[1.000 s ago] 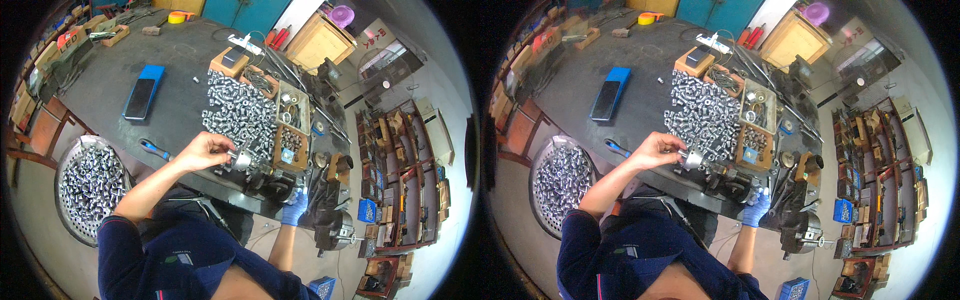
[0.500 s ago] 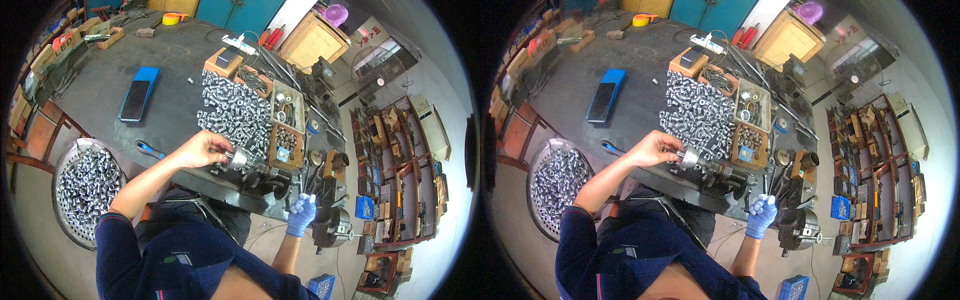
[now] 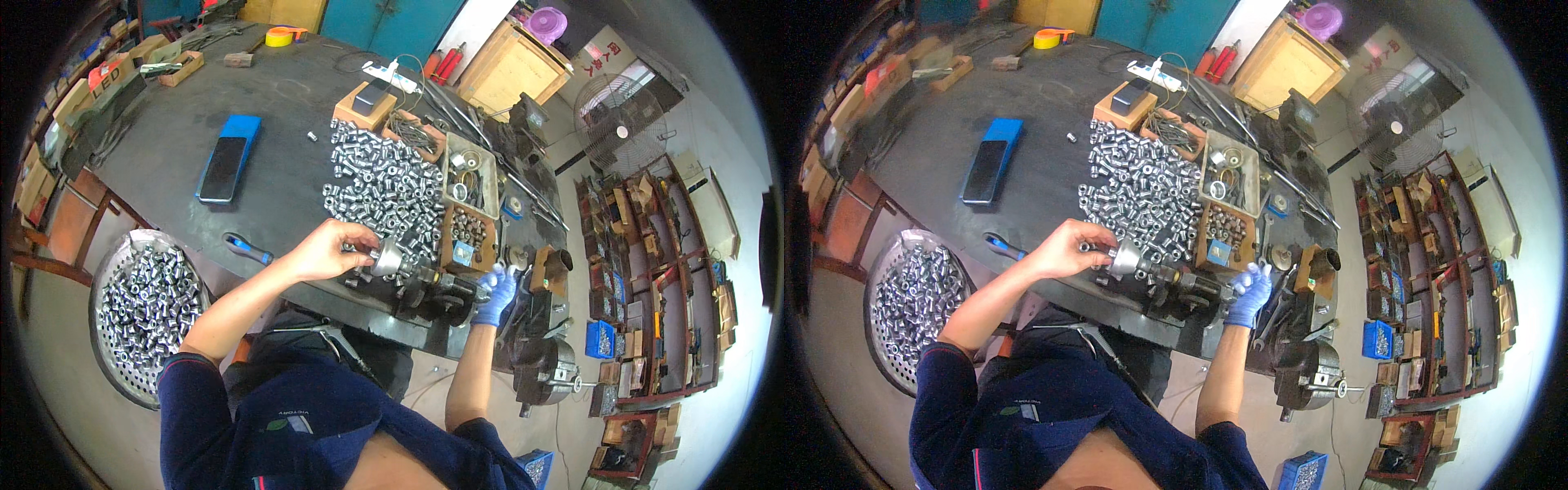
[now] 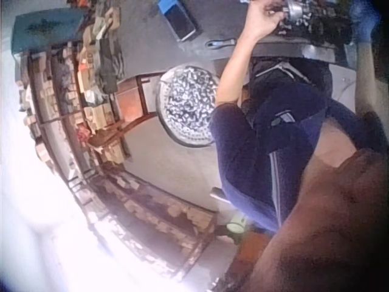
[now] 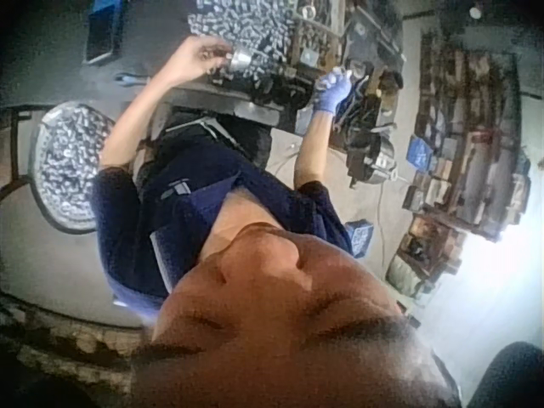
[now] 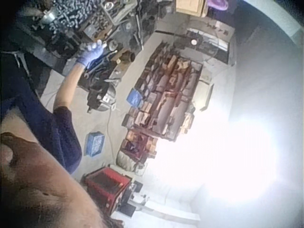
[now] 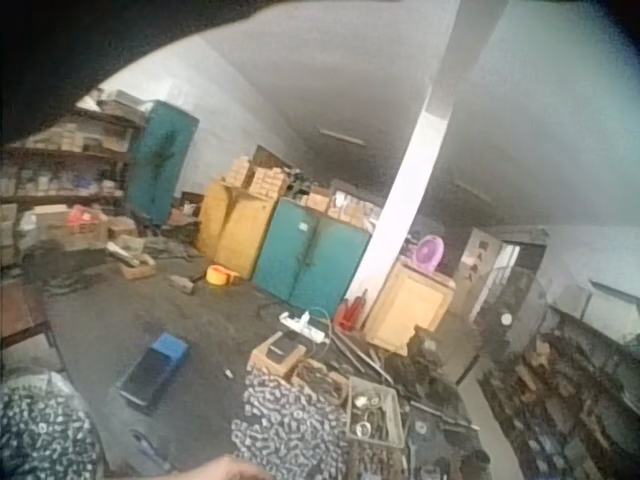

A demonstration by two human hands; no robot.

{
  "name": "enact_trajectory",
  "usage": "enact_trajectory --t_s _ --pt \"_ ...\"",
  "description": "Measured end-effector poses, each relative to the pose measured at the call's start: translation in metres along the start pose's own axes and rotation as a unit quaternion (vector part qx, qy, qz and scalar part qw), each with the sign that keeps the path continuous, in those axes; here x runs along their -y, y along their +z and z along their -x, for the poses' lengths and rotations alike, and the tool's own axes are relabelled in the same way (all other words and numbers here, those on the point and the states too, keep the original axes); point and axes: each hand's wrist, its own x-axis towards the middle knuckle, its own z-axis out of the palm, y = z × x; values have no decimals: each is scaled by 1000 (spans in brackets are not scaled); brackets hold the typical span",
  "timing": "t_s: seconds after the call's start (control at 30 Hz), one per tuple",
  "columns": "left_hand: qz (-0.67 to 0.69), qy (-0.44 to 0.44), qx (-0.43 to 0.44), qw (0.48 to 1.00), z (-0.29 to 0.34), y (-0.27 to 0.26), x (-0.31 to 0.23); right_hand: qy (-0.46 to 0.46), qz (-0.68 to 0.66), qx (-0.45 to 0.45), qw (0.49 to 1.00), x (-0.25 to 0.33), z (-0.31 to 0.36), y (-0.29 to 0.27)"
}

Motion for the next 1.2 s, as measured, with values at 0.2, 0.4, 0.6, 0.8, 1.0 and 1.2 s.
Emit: enact_trajectory --t_s 0.2,0.4,0.6,0.8,1.0,1.2 --pt "39 -13 12 999 -1 -2 8 18 82 -122 989 -23 61 13" --pt "63 -29 24 997 -3 -4 9 90 45 -97 990 -17 69 -1" --pt "88 -35 18 995 -5 -2 10 -22 207 -145 967 -21 23 14" --pt "178 -77 21 981 -3 -3 16 -44 85 22 995 30 14 54" --pt "186 -86 -3 979 2 -5 16 -132 22 69 989 47 93 75" --pt "214 -80 10 974 1 -8 19 51 -12 41 998 18 114 10"
